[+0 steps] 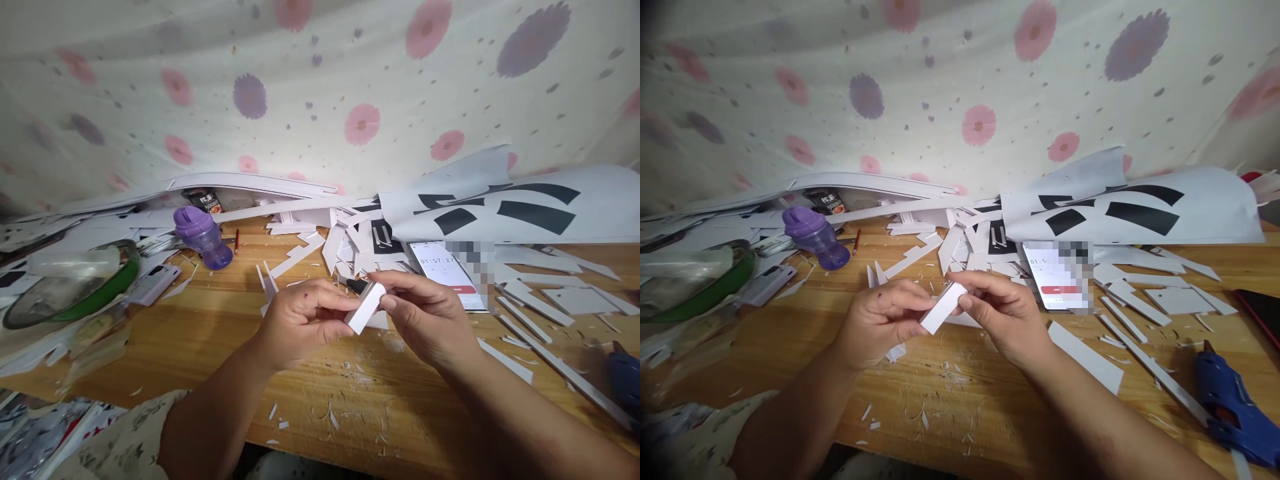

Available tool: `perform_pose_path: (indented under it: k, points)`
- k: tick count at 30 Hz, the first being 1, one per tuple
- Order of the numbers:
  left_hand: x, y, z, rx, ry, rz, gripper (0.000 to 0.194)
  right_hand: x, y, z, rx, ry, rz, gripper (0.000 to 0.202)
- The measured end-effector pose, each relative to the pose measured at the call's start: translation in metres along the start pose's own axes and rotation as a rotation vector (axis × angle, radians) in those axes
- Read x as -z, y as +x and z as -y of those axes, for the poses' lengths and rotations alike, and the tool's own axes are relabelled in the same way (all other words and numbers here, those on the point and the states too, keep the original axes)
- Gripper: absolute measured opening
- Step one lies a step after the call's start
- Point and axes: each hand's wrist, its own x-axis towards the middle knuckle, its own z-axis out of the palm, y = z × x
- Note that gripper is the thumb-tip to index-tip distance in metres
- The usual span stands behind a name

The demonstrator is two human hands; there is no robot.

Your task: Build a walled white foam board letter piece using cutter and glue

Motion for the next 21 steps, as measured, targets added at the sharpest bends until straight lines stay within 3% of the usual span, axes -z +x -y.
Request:
perform_pose_path:
  k: [10, 21]
  points:
    - [0.0052, 0.0010, -0.0025, -0.185, 0.224, 0.036, 0.012, -0.0009, 0.0007, -0.0025, -0.053, 0.114, 0.028, 0.025]
    - [0.0047, 0.0000, -0.0023, -0.176, 0.271, 0.011, 0.014, 0.0002, 0.0012, -0.0053, -0.055, 0.084, -0.026, 0.027]
